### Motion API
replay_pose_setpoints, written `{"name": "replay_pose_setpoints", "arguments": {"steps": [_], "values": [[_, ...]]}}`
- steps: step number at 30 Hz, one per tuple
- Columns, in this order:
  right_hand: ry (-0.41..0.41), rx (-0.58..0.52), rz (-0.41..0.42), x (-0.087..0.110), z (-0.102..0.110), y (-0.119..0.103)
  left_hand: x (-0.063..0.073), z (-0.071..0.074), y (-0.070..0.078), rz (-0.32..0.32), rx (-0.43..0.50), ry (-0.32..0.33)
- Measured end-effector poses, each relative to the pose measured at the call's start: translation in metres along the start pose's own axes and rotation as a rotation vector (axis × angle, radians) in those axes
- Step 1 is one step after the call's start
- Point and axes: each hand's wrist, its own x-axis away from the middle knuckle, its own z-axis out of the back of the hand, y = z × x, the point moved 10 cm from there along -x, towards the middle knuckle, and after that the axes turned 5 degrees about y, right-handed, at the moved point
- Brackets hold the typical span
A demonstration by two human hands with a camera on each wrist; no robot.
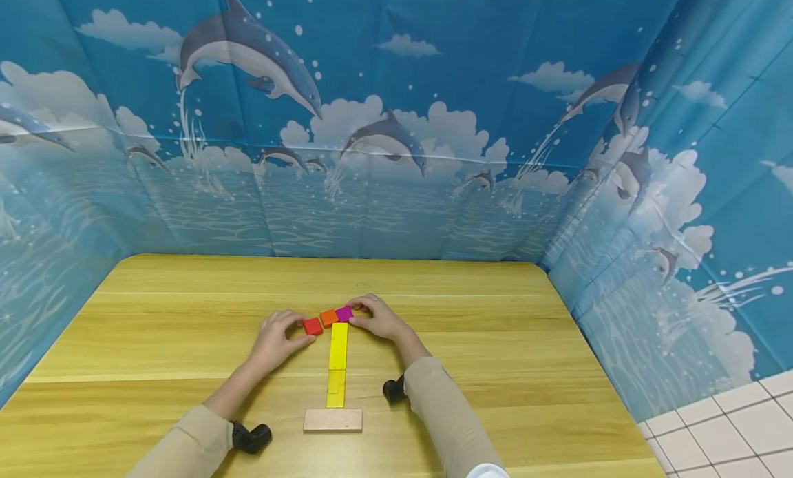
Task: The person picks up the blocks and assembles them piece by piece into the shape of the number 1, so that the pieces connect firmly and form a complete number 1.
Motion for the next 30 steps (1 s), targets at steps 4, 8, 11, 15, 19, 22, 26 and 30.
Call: {"name": "replay_pose_setpoints", "arguments": {"steps": [4,8,11,15,19,22,26,30], "values": [[0.001,0.005,-0.005,0.0002,-0.0001,0.0007,-0.0006,-0.0025,0.0004,0.001,-0.008,-0.006],[0.001,0.002,-0.007,0.0008,0.0000,0.0006,-0.0006,-0.0042,0.0007,-0.003,-0.018,-0.010],[0.000,-0.003,-0.007,0.0008,-0.0004,0.0009,-0.0004,-0.0044,0.0011,-0.009,-0.029,-0.004],[-0.001,-0.007,-0.007,0.0011,-0.0005,0.0011,-0.0004,-0.0041,0.0016,-0.009,-0.038,0.003],[0.000,-0.006,-0.009,0.0016,-0.0003,0.0003,-0.0007,-0.0044,0.0012,-0.005,-0.040,0.002],[0.000,-0.009,-0.010,0.0016,0.0000,-0.0006,-0.0008,-0.0045,0.0012,-0.005,-0.042,0.001],[0.000,-0.015,0.000,0.0011,0.0005,-0.0024,-0.0008,-0.0046,0.0006,0.002,-0.041,-0.004],[0.000,-0.011,0.006,0.0003,0.0005,-0.0027,-0.0013,-0.0046,0.0002,0.006,-0.033,-0.010]]}}
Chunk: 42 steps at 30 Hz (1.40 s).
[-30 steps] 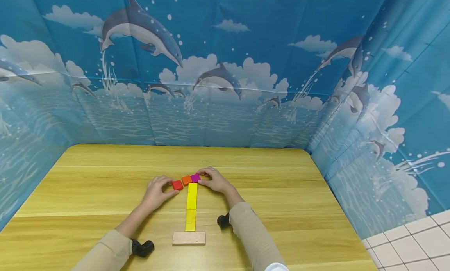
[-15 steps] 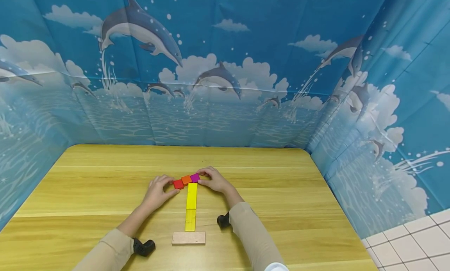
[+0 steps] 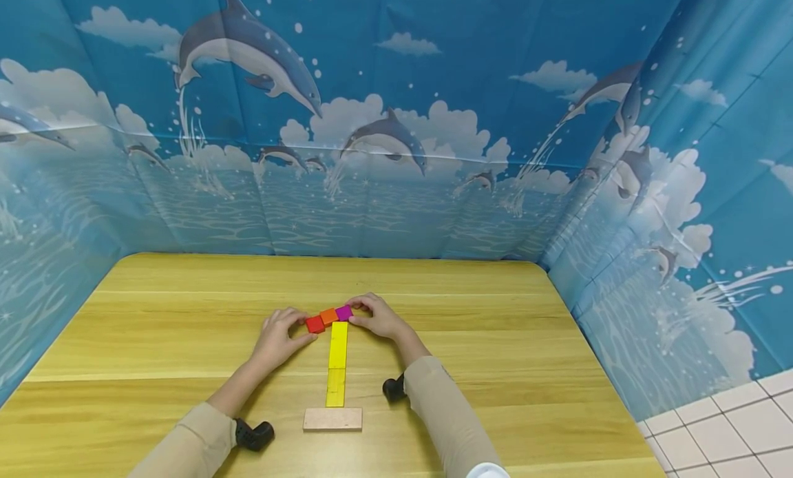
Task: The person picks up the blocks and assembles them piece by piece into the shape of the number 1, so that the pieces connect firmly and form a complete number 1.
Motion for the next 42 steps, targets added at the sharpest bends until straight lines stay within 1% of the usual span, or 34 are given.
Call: {"name": "replay_pose_setpoints", "arguments": {"steps": [8,15,24,28,32,34,39,41,42], "values": [[0.002,0.008,-0.024,0.000,0.000,0.002,0.000,0.001,0.002,-0.004,-0.003,0.004],[0.003,-0.010,-0.012,0.000,0.001,0.001,0.000,0.000,0.002,0.001,-0.015,0.000],[-0.006,-0.006,-0.029,0.000,0.000,0.003,0.001,0.001,0.002,-0.006,-0.026,0.004],[-0.007,0.006,-0.031,0.000,-0.001,0.003,0.001,0.001,0.000,-0.002,-0.005,0.004],[-0.012,0.004,-0.034,-0.001,-0.002,0.004,0.001,0.002,-0.006,0.017,0.029,0.004],[-0.010,-0.022,-0.025,0.000,-0.001,0.003,0.000,0.004,-0.009,0.025,0.048,0.006],[-0.044,-0.154,-0.030,0.006,0.005,-0.017,-0.001,0.012,-0.012,0.031,0.116,0.015],[-0.058,-0.194,-0.057,0.009,0.008,-0.023,-0.001,0.017,-0.014,0.033,0.136,0.021],[-0.059,-0.205,-0.067,0.009,0.008,-0.022,-0.001,0.020,-0.016,0.039,0.140,0.024]]}}
